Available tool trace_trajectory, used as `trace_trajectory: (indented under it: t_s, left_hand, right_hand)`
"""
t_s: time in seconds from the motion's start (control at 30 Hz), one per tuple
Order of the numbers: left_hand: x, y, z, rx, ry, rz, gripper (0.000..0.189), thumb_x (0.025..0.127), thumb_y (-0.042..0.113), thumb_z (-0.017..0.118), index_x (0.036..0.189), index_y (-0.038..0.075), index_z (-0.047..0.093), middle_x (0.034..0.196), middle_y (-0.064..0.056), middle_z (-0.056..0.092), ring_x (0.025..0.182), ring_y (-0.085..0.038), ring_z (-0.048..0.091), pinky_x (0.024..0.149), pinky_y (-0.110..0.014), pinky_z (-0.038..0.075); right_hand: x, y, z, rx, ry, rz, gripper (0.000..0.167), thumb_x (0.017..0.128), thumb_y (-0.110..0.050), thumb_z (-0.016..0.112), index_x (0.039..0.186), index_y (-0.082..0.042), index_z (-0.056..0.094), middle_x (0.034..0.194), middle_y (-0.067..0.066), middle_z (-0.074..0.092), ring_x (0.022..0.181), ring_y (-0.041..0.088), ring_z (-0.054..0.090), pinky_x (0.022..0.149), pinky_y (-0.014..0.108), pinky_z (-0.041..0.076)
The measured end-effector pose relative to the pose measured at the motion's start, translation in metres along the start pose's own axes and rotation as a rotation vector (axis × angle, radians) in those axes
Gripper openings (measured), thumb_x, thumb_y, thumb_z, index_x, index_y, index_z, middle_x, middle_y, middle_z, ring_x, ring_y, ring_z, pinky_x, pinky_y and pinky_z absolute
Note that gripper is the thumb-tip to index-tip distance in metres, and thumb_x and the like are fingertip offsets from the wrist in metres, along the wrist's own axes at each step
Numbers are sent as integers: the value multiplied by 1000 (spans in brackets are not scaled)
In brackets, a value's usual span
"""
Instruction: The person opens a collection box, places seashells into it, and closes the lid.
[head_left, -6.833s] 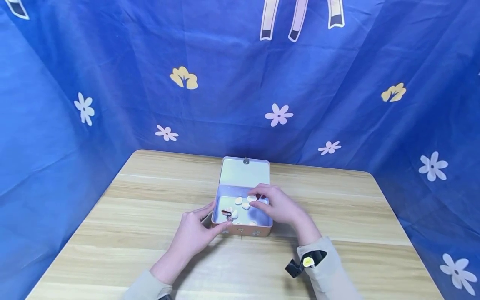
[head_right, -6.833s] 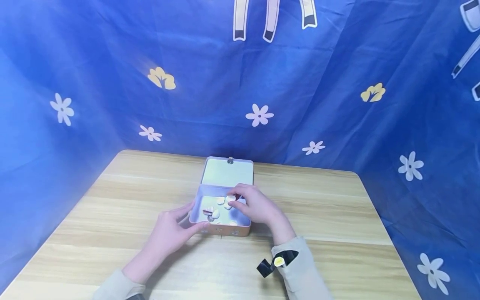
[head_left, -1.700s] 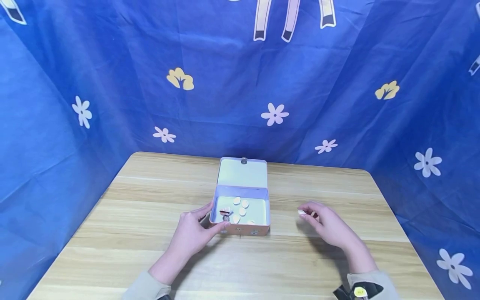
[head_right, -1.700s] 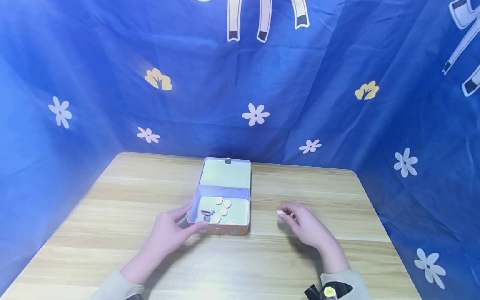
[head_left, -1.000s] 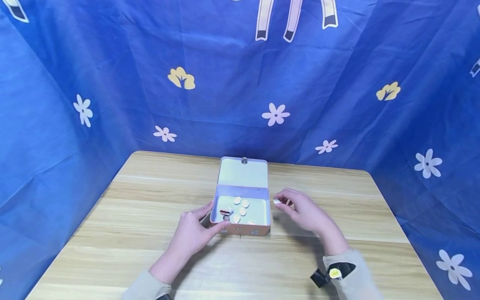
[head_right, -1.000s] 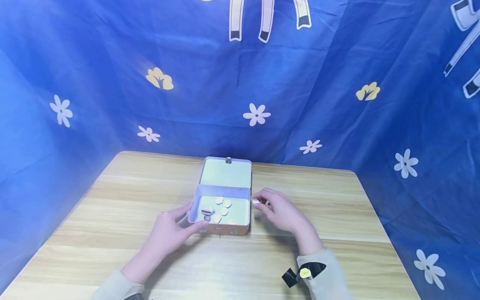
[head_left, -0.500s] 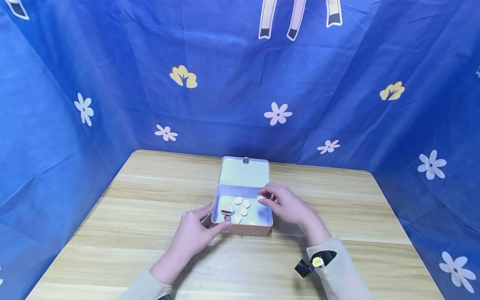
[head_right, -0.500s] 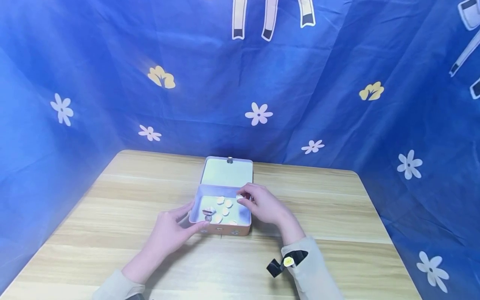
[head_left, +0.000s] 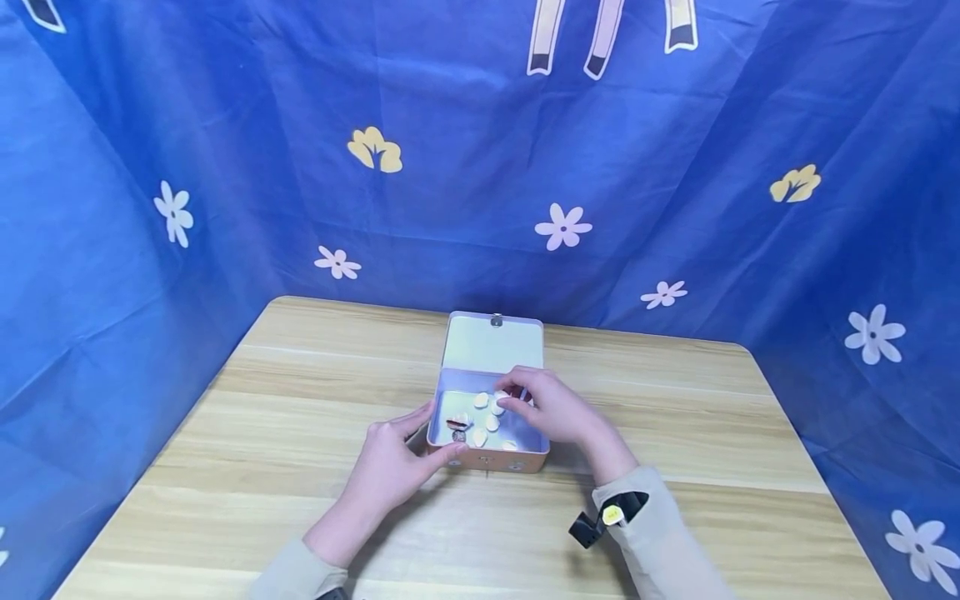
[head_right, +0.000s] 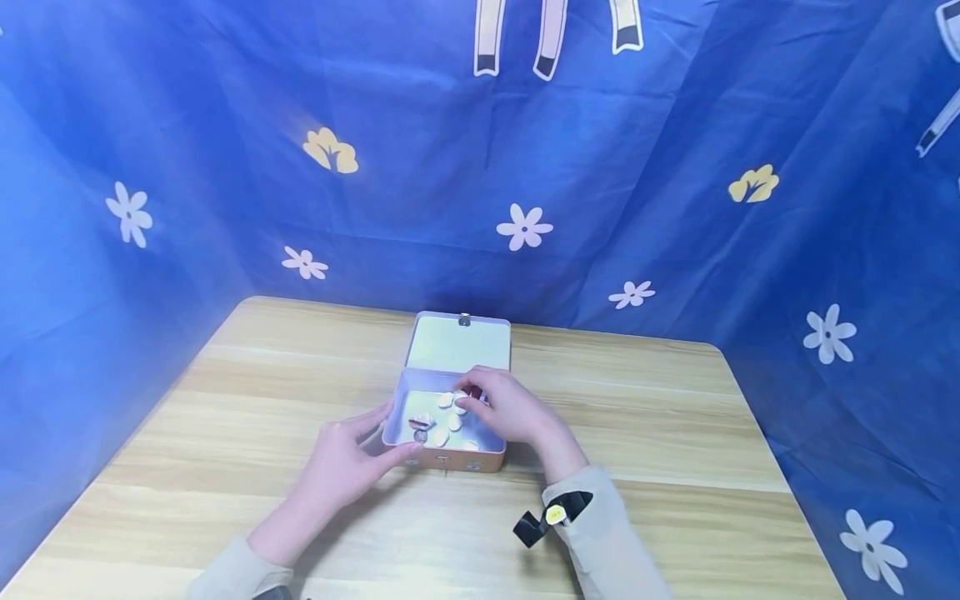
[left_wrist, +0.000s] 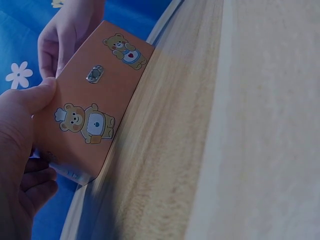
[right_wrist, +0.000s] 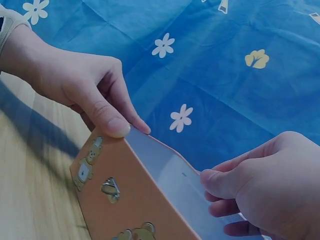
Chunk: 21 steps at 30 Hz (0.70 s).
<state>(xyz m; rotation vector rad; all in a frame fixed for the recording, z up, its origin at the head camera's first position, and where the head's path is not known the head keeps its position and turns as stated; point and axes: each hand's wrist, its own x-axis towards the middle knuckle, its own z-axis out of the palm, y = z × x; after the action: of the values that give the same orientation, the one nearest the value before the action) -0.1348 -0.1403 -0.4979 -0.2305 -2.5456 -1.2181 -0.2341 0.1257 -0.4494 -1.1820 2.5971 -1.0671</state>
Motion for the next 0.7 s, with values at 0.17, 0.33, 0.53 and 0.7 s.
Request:
trace_trajectory:
  t_s: [0.17,0.33,0.53,0.7]
  left_hand:
    - [0,1,-1,13,-3,-4,86,77,55,93,139,1,67,134,-15,66,61,-9,57,87,-40,57]
    - [0,0,-1,15,3,5,86,77,57,92,138,2,68,133,-14,67,65,-8,59,86,-40,57]
    - [0,-2,0,24,17,6,89,76,63,90,137,2,69,131,-13,68,80,-16,70,94,-47,58]
    - [0,-2,0,17,17,14,87,76,60,91,137,1,69,131,-15,68,68,-11,63,89,-43,59]
  right_hand:
    - [6,-1,7,-7,-23,-18,21,106,-15,68,121,-2,73,101,-5,67,93,13,62,84,42,59]
    - [11,-4,13,-38,-43,-32,20,106,-14,68,120,-1,74,101,-4,67,93,12,62,83,35,57]
    - [16,-6,20,-75,-70,-32,22,106,-14,68,122,-1,73,103,-3,69,92,10,62,83,30,56]
    - [18,-6,24,-82,-82,-27,22,106,-15,67,123,-2,73,103,-3,69,92,9,62,84,29,56]
